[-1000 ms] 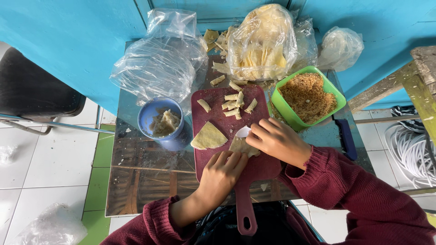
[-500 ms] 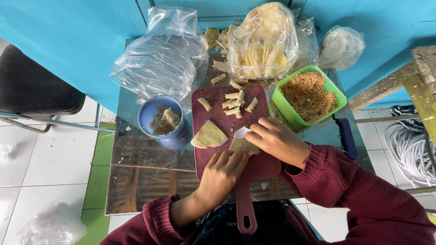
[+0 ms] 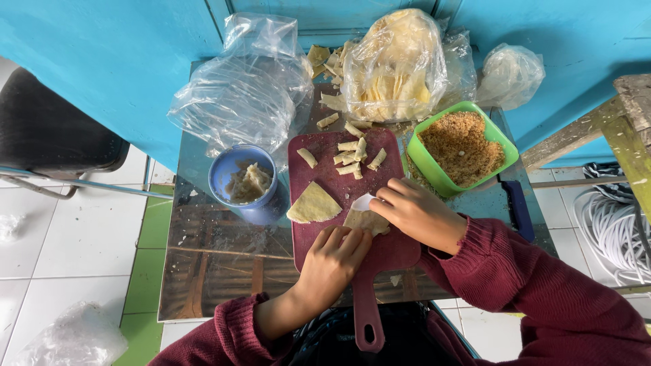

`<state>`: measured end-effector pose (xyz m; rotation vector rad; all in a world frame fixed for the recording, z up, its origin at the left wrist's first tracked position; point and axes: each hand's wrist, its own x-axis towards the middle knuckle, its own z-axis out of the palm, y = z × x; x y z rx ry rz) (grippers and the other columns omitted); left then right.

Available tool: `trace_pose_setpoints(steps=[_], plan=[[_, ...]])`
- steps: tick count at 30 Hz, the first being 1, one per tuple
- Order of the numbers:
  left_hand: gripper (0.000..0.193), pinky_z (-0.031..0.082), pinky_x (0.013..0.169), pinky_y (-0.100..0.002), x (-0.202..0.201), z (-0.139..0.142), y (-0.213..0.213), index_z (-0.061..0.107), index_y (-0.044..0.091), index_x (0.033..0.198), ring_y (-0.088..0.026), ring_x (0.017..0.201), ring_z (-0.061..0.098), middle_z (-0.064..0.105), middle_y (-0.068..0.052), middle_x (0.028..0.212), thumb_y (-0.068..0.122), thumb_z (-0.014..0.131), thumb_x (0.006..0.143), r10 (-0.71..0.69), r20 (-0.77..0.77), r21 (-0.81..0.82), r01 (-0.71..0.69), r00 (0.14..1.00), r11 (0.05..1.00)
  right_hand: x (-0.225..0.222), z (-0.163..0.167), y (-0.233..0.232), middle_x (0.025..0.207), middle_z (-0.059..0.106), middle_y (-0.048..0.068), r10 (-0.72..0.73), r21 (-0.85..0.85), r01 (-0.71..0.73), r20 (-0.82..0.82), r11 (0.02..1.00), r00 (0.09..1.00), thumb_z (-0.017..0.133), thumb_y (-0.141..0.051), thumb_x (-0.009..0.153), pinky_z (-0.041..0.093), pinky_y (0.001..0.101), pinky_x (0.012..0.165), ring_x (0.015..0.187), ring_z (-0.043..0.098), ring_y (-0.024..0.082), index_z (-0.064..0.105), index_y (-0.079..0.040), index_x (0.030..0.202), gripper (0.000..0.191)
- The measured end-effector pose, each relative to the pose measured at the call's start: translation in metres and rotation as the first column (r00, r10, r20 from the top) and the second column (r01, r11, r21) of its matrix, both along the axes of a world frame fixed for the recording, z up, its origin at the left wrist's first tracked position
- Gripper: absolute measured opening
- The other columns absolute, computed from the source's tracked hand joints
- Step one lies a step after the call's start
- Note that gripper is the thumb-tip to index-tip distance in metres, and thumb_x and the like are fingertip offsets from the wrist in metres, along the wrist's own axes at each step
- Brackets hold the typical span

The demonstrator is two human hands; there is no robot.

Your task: The person spoons filling from a blue cup onto triangular pastry wrappers on a cutting board, folds and rolls each wrapper into a cylinder, and places the finished rolls on the board. The person then transfers the rolled pieces into a plastic bag with the other finished rolls.

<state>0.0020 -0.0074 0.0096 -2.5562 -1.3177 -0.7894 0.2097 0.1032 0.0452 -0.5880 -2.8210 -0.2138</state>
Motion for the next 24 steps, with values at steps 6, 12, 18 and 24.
trace_pose_setpoints(steps=[6,12,18,24], plan=[[0.043,0.052,0.091,-0.037,0.0,0.001,-0.001,0.064,0.002,0.121,-0.023,0.105,0.064,0.062,-0.006,0.106,0.01,0.065,0.079,-0.006,0.019,-0.002,0.006,1.0,1.0,-0.001,0.013,-0.002,0.096,0.06,0.005,-0.038,0.103,0.04,-0.021,0.994,0.999,0.066,-0.008,0.078,0.051,0.0364,0.082,0.093,0.058,0.022,0.064,-0.007,0.1,0.022],[0.042,0.051,0.089,-0.037,0.001,0.001,-0.001,0.065,0.003,0.12,-0.022,0.104,0.064,0.063,-0.006,0.104,0.012,0.066,0.079,0.021,-0.011,0.024,-0.02,1.0,1.0,0.006,0.02,-0.005,0.098,0.06,0.006,-0.184,-0.249,0.117,-0.27,0.961,0.945,0.063,-0.002,0.091,0.053,0.0355,0.079,0.091,0.065,0.025,0.06,-0.003,0.105,0.014],[0.037,0.05,0.084,-0.034,0.001,-0.001,0.005,0.066,0.006,0.118,-0.02,0.101,0.064,0.064,-0.004,0.104,0.009,0.066,0.081,0.035,0.035,-0.023,-0.034,0.999,0.999,0.01,0.003,-0.003,0.089,0.06,0.008,-0.494,-0.632,0.248,-0.245,0.734,0.834,0.067,-0.007,0.094,0.052,0.0339,0.067,0.077,0.065,0.023,0.061,-0.006,0.104,0.012],[0.034,0.051,0.091,-0.037,0.001,-0.002,0.011,0.066,0.008,0.114,-0.022,0.1,0.063,0.062,-0.004,0.101,0.011,0.067,0.08,0.036,-0.021,-0.012,-0.037,0.999,0.999,0.002,-0.005,-0.005,0.09,0.065,0.004,-0.431,-0.388,0.293,-0.343,0.874,0.834,0.072,-0.007,0.089,0.051,0.0352,0.073,0.085,0.063,0.022,0.059,-0.005,0.096,0.015]])
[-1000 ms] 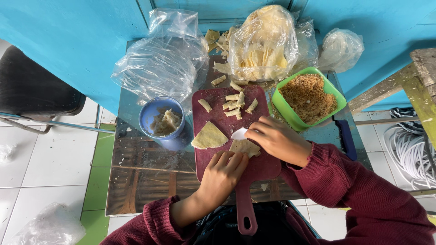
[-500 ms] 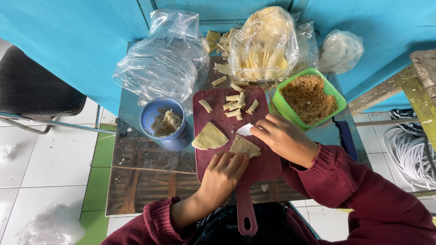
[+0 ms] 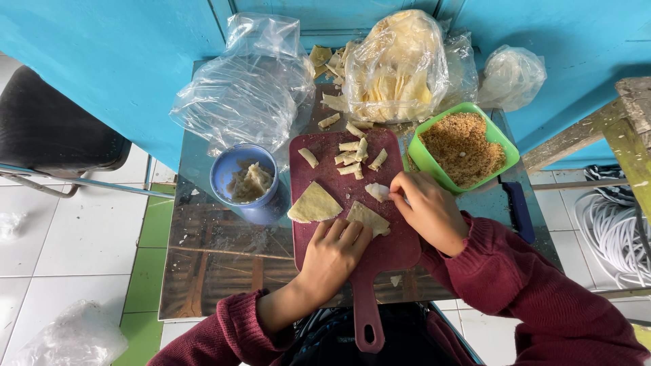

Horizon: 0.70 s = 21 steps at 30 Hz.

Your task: The person spoons filling from a blue cup onto triangular pastry wrappers on a cutting board, folds and rolls each wrapper into a cylinder, and places the finished rolls on the board. The person then transfers the rolled pieces into a plastic bag with the other finished rolls.

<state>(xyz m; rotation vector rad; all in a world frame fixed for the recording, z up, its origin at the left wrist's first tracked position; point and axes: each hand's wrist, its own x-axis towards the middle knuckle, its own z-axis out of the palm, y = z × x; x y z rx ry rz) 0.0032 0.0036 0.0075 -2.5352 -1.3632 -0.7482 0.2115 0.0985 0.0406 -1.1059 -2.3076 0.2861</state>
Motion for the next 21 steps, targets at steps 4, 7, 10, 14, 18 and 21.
trace_pose_setpoints(steps=[4,7,10,14,18,21], plan=[[0.037,0.05,0.095,-0.038,-0.003,0.001,-0.001,0.066,0.008,0.116,-0.022,0.104,0.062,0.064,-0.005,0.109,0.012,0.065,0.079,-0.046,0.025,0.047,0.045,0.999,0.998,0.003,0.014,-0.013,0.089,0.065,0.004,-0.047,0.293,-0.004,0.167,0.956,0.985,0.078,-0.015,0.089,0.05,0.0371,0.073,0.085,0.059,0.024,0.065,-0.01,0.086,0.014],[0.037,0.049,0.096,-0.037,-0.005,0.001,-0.002,0.065,0.007,0.117,-0.022,0.107,0.062,0.065,-0.006,0.113,0.012,0.064,0.08,-0.054,0.025,0.037,0.053,0.998,0.998,0.027,0.034,-0.017,0.099,0.068,0.005,-0.133,0.398,0.06,0.159,0.916,0.978,0.074,-0.01,0.091,0.05,0.0373,0.081,0.093,0.058,0.026,0.07,-0.01,0.097,0.007],[0.035,0.049,0.097,-0.037,-0.007,0.001,-0.004,0.065,0.008,0.116,-0.022,0.109,0.063,0.065,-0.005,0.113,0.012,0.065,0.082,-0.063,0.037,-0.007,0.063,0.997,0.998,0.063,0.053,0.012,0.103,0.071,0.002,-0.142,0.312,0.06,0.247,0.948,0.959,0.072,-0.01,0.092,0.047,0.0387,0.09,0.095,0.056,0.028,0.075,-0.012,0.106,0.014],[0.036,0.049,0.098,-0.038,-0.007,0.001,-0.004,0.064,0.007,0.116,-0.022,0.107,0.064,0.065,-0.006,0.113,0.013,0.065,0.081,-0.059,0.009,0.026,0.059,0.998,0.998,0.09,0.053,0.056,0.095,0.075,0.002,0.039,-0.032,-0.029,0.408,0.999,0.912,0.077,-0.021,0.078,0.043,0.0391,0.088,0.088,0.054,0.03,0.079,-0.013,0.105,0.028],[0.038,0.049,0.098,-0.038,-0.008,0.003,-0.006,0.064,0.006,0.117,-0.023,0.108,0.064,0.066,-0.006,0.115,0.013,0.065,0.08,-0.067,-0.013,0.009,0.067,0.998,0.998,0.097,0.035,0.06,0.093,0.076,0.001,0.023,-0.087,0.013,0.399,0.996,0.917,0.075,-0.021,0.079,0.045,0.0376,0.087,0.087,0.056,0.027,0.079,-0.012,0.1,0.023],[0.044,0.049,0.098,-0.037,-0.009,0.007,-0.006,0.065,0.008,0.122,-0.021,0.108,0.065,0.066,-0.005,0.118,0.011,0.065,0.078,-0.054,0.005,0.035,0.054,0.999,0.998,0.094,0.026,0.058,0.089,0.075,0.003,-0.044,-0.069,0.078,0.407,0.995,0.913,0.076,-0.02,0.08,0.046,0.0375,0.089,0.087,0.058,0.026,0.077,-0.011,0.092,0.016]])
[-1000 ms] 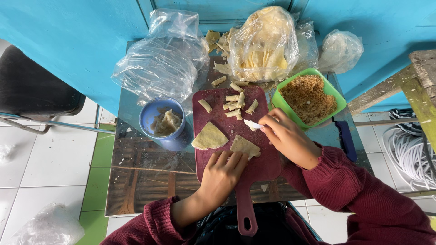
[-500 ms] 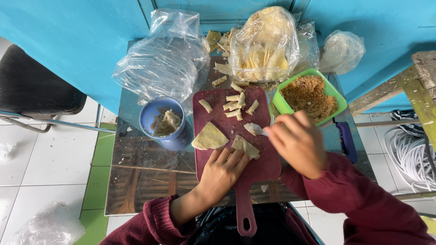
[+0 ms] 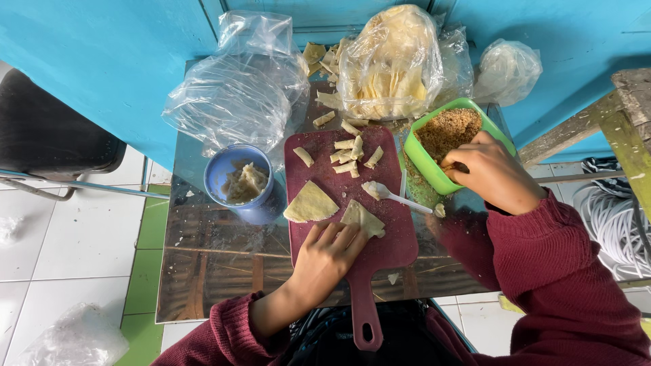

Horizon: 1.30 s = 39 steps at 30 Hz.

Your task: The person spoons filling from a blue cup onto triangular pastry wrappers on a cutting board, folds and rolls each wrapper into a cylinder, and places the finished rolls on the board. The person then transfers the rolled pieces into a plastic bag with the other finished rolls.

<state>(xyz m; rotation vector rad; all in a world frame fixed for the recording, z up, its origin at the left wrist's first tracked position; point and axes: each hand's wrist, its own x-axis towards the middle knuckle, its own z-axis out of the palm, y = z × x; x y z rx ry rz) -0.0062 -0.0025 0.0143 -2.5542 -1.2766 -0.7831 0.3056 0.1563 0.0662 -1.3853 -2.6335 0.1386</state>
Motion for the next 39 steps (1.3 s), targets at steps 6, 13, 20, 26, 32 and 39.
trace_pose_setpoints(steps=[6,13,20,26,32,39], plan=[[0.041,0.051,0.092,-0.034,-0.007,0.006,-0.002,0.066,0.009,0.124,-0.019,0.103,0.067,0.068,-0.003,0.117,0.008,0.065,0.082,0.093,0.082,0.037,-0.097,0.992,0.995,-0.001,0.0,0.0,0.085,0.075,0.005,0.015,0.087,-0.008,-0.08,0.996,0.997,0.077,-0.016,0.082,0.048,0.0393,0.089,0.086,0.059,0.027,0.076,-0.008,0.09,0.011],[0.024,0.051,0.074,-0.037,-0.001,-0.004,0.0,0.063,0.007,0.096,-0.023,0.083,0.064,0.059,-0.006,0.087,0.028,0.072,0.088,0.338,0.092,-0.101,-0.329,0.937,0.939,-0.002,0.026,-0.005,0.093,0.077,0.003,0.002,0.143,0.021,-0.156,0.989,0.988,0.077,-0.015,0.086,0.049,0.0383,0.085,0.087,0.059,0.026,0.076,-0.01,0.093,0.009],[0.017,0.054,0.07,-0.037,0.002,-0.011,0.001,0.06,0.008,0.09,-0.024,0.081,0.065,0.061,-0.007,0.084,0.021,0.071,0.092,0.333,0.137,-0.174,-0.308,0.933,0.935,-0.038,0.045,-0.019,0.086,0.076,-0.004,0.221,0.291,-0.179,-0.118,0.94,0.968,0.077,-0.02,0.084,0.041,0.0385,0.093,0.087,0.061,0.019,0.075,-0.014,0.087,0.007],[0.023,0.057,0.073,-0.037,0.004,-0.008,0.001,0.057,0.007,0.108,-0.025,0.087,0.069,0.067,-0.006,0.093,0.018,0.071,0.093,0.312,0.307,-0.307,-0.217,0.899,0.927,-0.102,-0.001,-0.055,0.081,0.069,-0.002,0.417,0.137,-0.394,-0.307,0.909,0.855,0.077,-0.015,0.084,0.043,0.0367,0.086,0.09,0.056,0.02,0.071,-0.012,0.086,0.007],[0.041,0.056,0.072,-0.038,0.011,-0.006,0.004,0.057,0.007,0.112,-0.027,0.087,0.068,0.066,-0.008,0.094,0.029,0.079,0.084,0.327,0.254,-0.349,-0.229,0.91,0.909,-0.115,-0.033,-0.077,0.094,0.069,-0.004,0.384,0.089,-0.377,-0.329,0.922,0.863,0.077,-0.012,0.085,0.044,0.0365,0.091,0.098,0.054,0.022,0.073,-0.012,0.1,0.016],[0.048,0.055,0.077,-0.039,0.013,-0.006,0.007,0.056,0.005,0.119,-0.027,0.093,0.067,0.066,-0.008,0.098,0.03,0.078,0.085,0.336,0.29,-0.379,-0.215,0.896,0.9,-0.109,-0.044,-0.083,0.1,0.069,-0.002,0.329,0.15,-0.293,-0.404,0.944,0.854,0.078,-0.013,0.081,0.042,0.0395,0.093,0.104,0.056,0.024,0.076,-0.014,0.102,0.022]])
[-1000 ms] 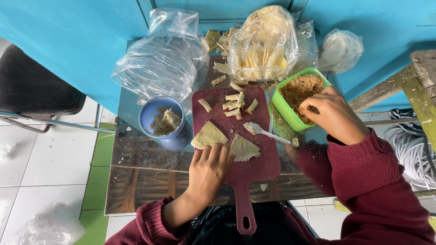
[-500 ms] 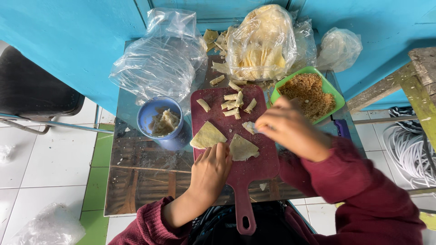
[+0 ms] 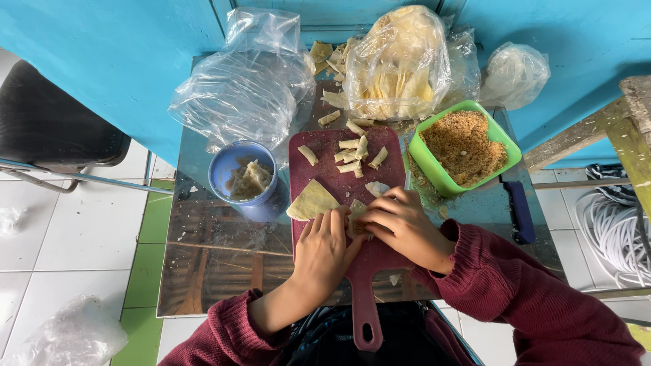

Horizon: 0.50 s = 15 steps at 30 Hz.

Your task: The person spoons filling from a blue cup onto triangular pastry wrappers on a cutting board, folds and rolls each wrapper into a cylinder, and places the finished rolls on the board. The person then transfers the rolled pieces into a plastic bag with the other finished rolls.

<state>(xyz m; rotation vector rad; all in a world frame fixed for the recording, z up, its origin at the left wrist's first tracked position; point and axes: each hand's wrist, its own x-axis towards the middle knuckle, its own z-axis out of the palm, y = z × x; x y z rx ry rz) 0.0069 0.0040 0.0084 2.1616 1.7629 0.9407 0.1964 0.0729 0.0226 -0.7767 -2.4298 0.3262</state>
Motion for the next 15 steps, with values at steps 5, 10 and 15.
trace_pose_setpoints(steps=[5,10,15], plan=[[0.048,0.054,0.078,-0.04,0.0021,-0.0041,0.0055,0.055,0.004,0.119,-0.029,0.095,0.067,0.066,-0.01,0.102,0.031,0.077,0.086,0.029,-0.021,0.054,-0.028,0.999,0.998,0.0015,0.0002,0.0023,0.101,0.07,-0.003,0.021,-0.025,-0.021,-0.021,0.999,1.0,0.078,-0.013,0.084,0.039,0.039,0.093,0.104,0.058,0.022,0.078,-0.014,0.098,0.014],[0.045,0.053,0.08,-0.041,0.0016,-0.0079,0.0063,0.055,0.003,0.118,-0.029,0.094,0.066,0.067,-0.01,0.104,0.029,0.076,0.088,0.021,-0.031,0.089,-0.018,0.999,0.996,0.0002,-0.0009,0.0056,0.097,0.071,-0.006,-0.034,-0.004,0.034,-0.011,0.999,0.999,0.078,-0.014,0.082,0.037,0.0388,0.096,0.103,0.058,0.02,0.076,-0.016,0.091,0.009],[0.044,0.052,0.08,-0.042,-0.0004,-0.0072,0.0044,0.054,0.003,0.12,-0.03,0.093,0.066,0.067,-0.009,0.1,0.026,0.075,0.089,0.001,0.001,0.092,-0.001,1.0,0.996,-0.0005,0.0001,0.0043,0.099,0.07,-0.005,0.001,0.061,0.0,-0.008,0.998,1.0,0.078,-0.013,0.083,0.038,0.038,0.097,0.103,0.059,0.019,0.074,-0.014,0.094,0.012]])
